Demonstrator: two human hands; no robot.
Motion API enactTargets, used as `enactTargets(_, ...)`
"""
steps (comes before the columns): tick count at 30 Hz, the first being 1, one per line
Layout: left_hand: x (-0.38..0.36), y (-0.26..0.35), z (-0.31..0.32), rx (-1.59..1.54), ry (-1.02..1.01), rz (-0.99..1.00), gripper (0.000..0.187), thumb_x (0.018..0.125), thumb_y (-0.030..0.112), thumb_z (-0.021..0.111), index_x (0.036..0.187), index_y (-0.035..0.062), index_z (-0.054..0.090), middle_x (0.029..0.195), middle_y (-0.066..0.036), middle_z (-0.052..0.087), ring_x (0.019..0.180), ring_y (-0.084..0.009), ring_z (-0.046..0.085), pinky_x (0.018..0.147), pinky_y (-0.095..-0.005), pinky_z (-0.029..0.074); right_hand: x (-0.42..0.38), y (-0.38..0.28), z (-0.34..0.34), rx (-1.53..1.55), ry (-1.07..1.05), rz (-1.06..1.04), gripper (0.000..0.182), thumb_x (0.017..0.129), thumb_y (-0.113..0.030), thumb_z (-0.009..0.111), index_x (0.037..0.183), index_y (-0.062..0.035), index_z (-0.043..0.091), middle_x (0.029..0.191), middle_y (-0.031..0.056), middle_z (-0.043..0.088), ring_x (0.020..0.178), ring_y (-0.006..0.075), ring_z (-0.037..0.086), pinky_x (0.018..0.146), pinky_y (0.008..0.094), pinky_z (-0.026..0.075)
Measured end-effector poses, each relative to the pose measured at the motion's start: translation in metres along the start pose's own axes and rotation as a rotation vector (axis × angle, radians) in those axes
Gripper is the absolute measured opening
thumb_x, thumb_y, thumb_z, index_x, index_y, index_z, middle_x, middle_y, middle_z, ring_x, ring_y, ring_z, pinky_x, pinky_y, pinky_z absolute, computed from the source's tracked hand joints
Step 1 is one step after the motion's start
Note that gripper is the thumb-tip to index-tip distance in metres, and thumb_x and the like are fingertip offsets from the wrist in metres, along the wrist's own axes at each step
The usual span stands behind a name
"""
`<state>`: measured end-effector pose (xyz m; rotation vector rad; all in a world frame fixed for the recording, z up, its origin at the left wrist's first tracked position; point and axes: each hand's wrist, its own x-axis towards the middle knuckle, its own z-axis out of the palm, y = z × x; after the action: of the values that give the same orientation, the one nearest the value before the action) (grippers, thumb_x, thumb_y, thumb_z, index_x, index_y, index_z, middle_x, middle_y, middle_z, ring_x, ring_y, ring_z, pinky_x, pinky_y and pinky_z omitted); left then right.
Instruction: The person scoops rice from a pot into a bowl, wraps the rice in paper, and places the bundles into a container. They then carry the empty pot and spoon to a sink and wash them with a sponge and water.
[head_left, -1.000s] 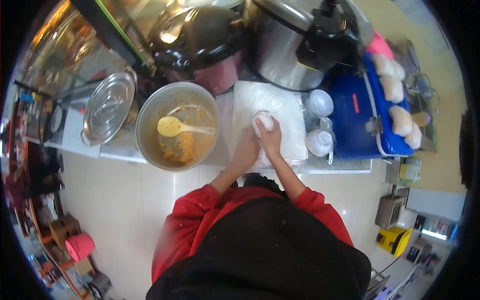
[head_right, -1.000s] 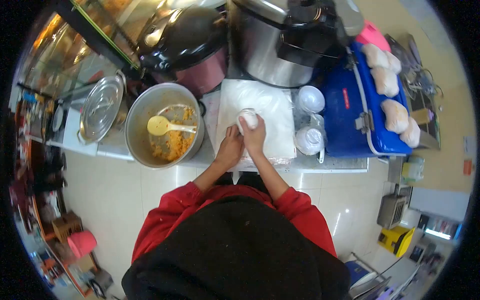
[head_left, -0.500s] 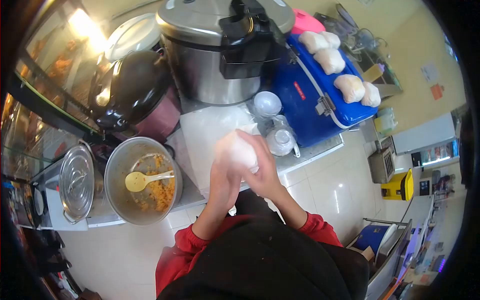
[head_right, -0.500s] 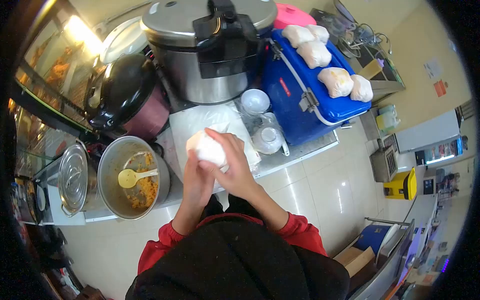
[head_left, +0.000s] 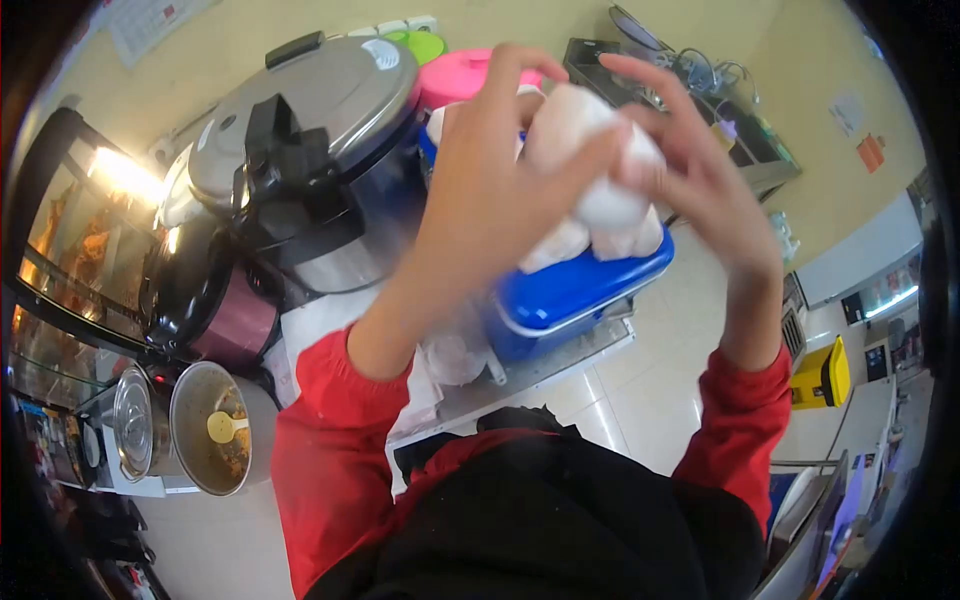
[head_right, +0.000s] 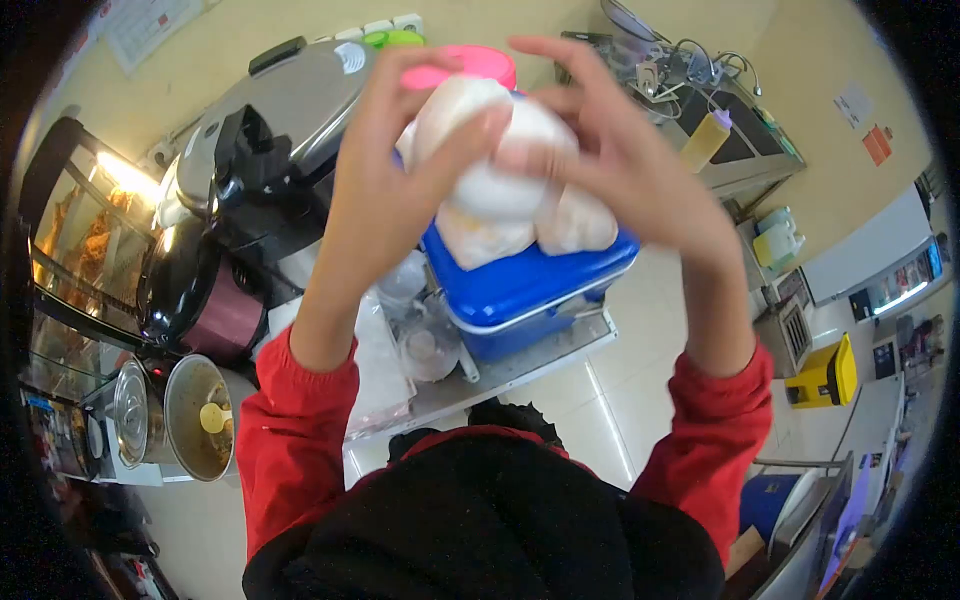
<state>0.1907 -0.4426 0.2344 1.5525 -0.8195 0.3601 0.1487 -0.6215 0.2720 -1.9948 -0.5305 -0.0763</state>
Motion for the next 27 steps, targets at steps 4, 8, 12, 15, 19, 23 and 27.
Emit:
enactTargets(4, 0.074, -0.077, 0.043, 0.64, -0.165, -0.085, 0.038, 0.079, 0.025, 0.061, 0.107, 0.0016, 0.05, 0.1, -0.017, 0.054, 0.087, -0.0282, 0.057, 0.076, -0.0466, 0.042, 0.06, 0.083, -0.062, 0.219, 0.004, 0.205, 0.052, 0.086, -0.045, 0.056, 0.115, -0.0026, 0.045, 0.101, 0.0072, 0.058, 0.088, 0.011, 0.054, 0.079, 0.0249, 0.044)
enactTargets(8, 0.069, -0.116, 0.059, 1.143, -0.018, 0.087, 0.039, 0.079, 0.023, 0.057, 0.11, 0.001, 0.05, 0.106, -0.019, 0.051, 0.104, -0.0365, 0.046, 0.083, -0.0593, 0.031, 0.087, 0.146, -0.063, 0.268, -0.243, 0.34, 0.05, 0.085, -0.049, 0.055, 0.106, -0.0036, 0.052, 0.098, 0.0043, 0.056, 0.09, 0.0099, 0.051, 0.076, 0.0222, 0.042)
enactTargets(12, 0.056, -0.117, 0.061, 1.252, -0.21, 0.222, 0.038, 0.079, 0.016, 0.055, 0.113, 0.0004, 0.049, 0.117, -0.02, 0.047, 0.123, -0.0391, 0.03, 0.099, -0.0599, 0.018, 0.108, 0.188, -0.06, -0.084, -0.347, 0.138, 0.046, 0.086, -0.046, 0.054, 0.099, -0.0016, 0.055, 0.081, 0.0093, 0.057, 0.08, 0.013, 0.05, 0.068, 0.0304, 0.041)
enactTargets(15, 0.055, -0.116, 0.059, 1.28, -0.29, 0.165, 0.04, 0.08, 0.013, 0.053, 0.117, 0.0005, 0.048, 0.12, -0.02, 0.048, 0.123, -0.0382, 0.033, 0.101, -0.0586, 0.017, 0.109, 0.183, -0.048, -0.437, -0.099, -0.33, 0.039, 0.086, -0.038, 0.055, 0.088, 0.0008, 0.057, 0.073, 0.012, 0.056, 0.067, 0.0171, 0.05, 0.059, 0.0327, 0.04)
enactTargets(19, 0.057, -0.127, 0.056, 1.272, -0.276, 0.109, 0.04, 0.085, 0.016, 0.048, 0.121, 0.0, 0.046, 0.122, -0.02, 0.048, 0.12, -0.0365, 0.039, 0.101, -0.0548, 0.021, 0.117, 0.181, -0.048, -0.419, -0.079, -0.107, 0.032, 0.086, -0.031, 0.054, 0.083, 0.0005, 0.057, 0.067, 0.0143, 0.055, 0.059, 0.0241, 0.051, 0.057, 0.0367, 0.041)
enactTargets(23, 0.06, -0.123, 0.043, 1.064, -0.296, -0.015, 0.045, 0.09, 0.025, 0.045, 0.128, 0.0002, 0.041, 0.129, -0.021, 0.043, 0.123, -0.0355, 0.037, 0.102, -0.0501, 0.024, 0.11, 0.179, -0.049, -0.286, 0.039, -0.024, 0.028, 0.088, -0.029, 0.05, 0.088, -0.0025, 0.061, 0.071, 0.0153, 0.057, 0.063, 0.0283, 0.053, 0.06, 0.0399, 0.042)
enactTargets(27, 0.059, -0.097, 0.01, 1.068, -0.28, -0.073, 0.051, 0.092, 0.032, 0.043, 0.133, 0.002, 0.036, 0.135, -0.02, 0.038, 0.128, -0.0343, 0.031, 0.103, -0.0472, 0.024, 0.115, 0.163, -0.047, -0.345, 0.236, -0.244, 0.027, 0.089, -0.027, 0.049, 0.09, -0.0037, 0.063, 0.079, 0.0157, 0.057, 0.07, 0.0307, 0.055, 0.063, 0.0404, 0.042)
